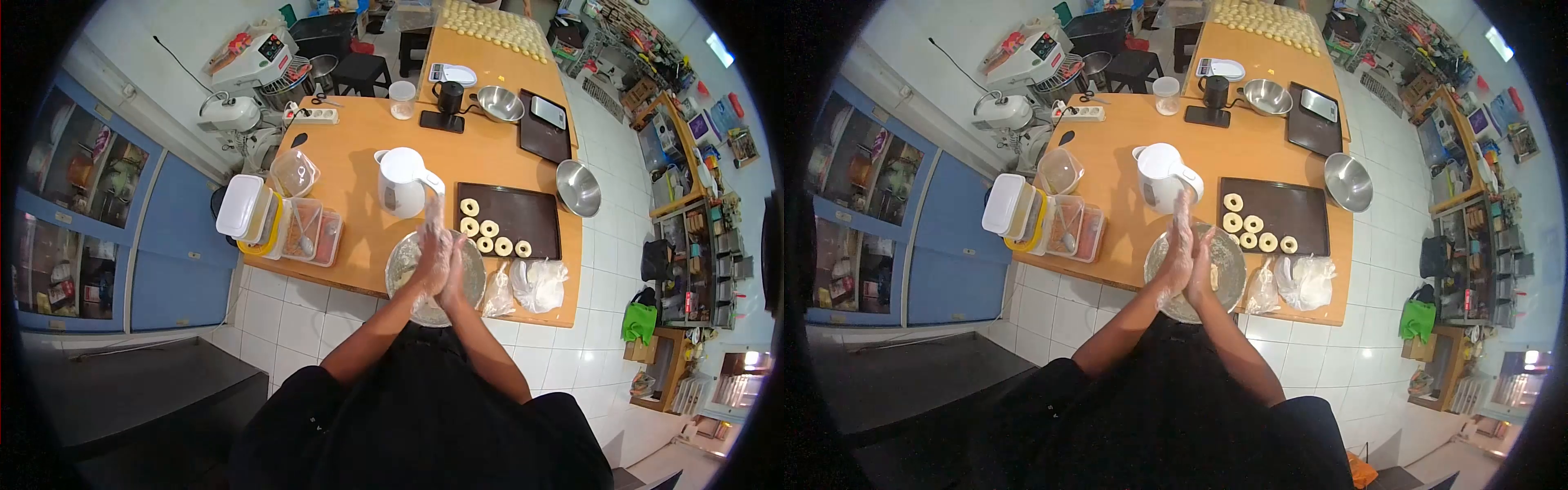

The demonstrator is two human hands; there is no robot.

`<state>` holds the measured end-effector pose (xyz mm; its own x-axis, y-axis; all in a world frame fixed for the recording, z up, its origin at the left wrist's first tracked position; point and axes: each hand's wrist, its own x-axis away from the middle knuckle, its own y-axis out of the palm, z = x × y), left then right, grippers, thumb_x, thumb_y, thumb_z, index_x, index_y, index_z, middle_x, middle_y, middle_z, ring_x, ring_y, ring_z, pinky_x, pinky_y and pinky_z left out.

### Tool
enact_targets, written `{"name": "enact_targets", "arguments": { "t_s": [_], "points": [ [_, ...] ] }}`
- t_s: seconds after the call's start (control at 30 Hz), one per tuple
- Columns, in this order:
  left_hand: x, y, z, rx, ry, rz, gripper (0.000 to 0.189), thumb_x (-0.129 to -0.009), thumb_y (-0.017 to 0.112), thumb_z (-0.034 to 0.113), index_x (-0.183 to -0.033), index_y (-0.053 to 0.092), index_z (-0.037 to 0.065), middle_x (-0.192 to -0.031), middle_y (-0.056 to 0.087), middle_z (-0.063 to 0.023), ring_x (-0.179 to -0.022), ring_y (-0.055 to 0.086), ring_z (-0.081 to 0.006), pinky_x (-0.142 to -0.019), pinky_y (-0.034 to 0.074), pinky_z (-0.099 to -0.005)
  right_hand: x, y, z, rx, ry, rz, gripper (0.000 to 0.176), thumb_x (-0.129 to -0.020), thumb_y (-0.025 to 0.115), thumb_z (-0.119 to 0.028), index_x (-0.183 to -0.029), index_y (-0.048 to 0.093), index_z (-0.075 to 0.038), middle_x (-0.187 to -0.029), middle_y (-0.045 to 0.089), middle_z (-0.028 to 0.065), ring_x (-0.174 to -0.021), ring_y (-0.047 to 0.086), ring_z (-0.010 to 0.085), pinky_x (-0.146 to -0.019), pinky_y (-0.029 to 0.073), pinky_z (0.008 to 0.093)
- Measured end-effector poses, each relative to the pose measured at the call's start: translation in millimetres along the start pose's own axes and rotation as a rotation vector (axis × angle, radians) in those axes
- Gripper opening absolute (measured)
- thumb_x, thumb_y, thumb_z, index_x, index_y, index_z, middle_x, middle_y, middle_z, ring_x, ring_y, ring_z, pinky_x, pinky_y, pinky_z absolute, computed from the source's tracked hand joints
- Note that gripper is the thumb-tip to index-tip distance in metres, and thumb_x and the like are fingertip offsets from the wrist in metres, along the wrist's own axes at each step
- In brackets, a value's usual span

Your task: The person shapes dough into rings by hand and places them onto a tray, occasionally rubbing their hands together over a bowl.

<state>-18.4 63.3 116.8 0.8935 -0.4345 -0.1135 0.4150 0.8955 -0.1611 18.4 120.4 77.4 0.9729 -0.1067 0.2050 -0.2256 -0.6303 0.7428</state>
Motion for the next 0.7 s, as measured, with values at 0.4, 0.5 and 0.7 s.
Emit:
{"name": "enact_targets", "arguments": {
  "t_s": [0.4,0.5,0.7],
  "points": [
    [-5.8,-6.9,-1.3,-0.043,0.087,0.049,0.069,-0.097,0.012,0.055,-0.150,0.001,0.012,-0.156,0.000,-0.0118,-0.144,-0.005,-0.0301,-0.112,-0.005,-0.0479,10.3,19.6,0.4,0.057,0.027,0.057,0.078,-0.095,0.009,-0.061,-0.147,0.018,-0.004,-0.151,0.024,0.0113,-0.139,0.022,0.0245,-0.114,0.017,0.0369],
    [-14.3,-17.3,4.7,-0.141,0.064,0.119,0.070,-0.096,0.011,0.056,-0.150,0.001,0.012,-0.156,0.000,-0.0119,-0.144,-0.004,-0.0306,-0.111,-0.006,-0.0521,8.4,27.0,-7.1,-0.055,0.065,-0.066,0.080,-0.093,0.009,-0.063,-0.148,0.018,-0.005,-0.152,0.023,0.0117,-0.141,0.019,0.0250,-0.115,0.014,0.0371],
    [-4.7,0.7,-10.8,-0.095,0.056,-0.022,0.075,-0.095,0.009,0.060,-0.150,0.004,0.011,-0.157,0.000,-0.0115,-0.144,-0.003,-0.0282,-0.112,-0.003,-0.0491,-6.5,17.6,-23.7,0.264,-0.101,0.017,0.078,-0.094,0.014,-0.064,-0.146,0.022,-0.007,-0.148,0.031,0.0111,-0.136,0.028,0.0244,-0.111,0.024,0.0381]
  ]
}}
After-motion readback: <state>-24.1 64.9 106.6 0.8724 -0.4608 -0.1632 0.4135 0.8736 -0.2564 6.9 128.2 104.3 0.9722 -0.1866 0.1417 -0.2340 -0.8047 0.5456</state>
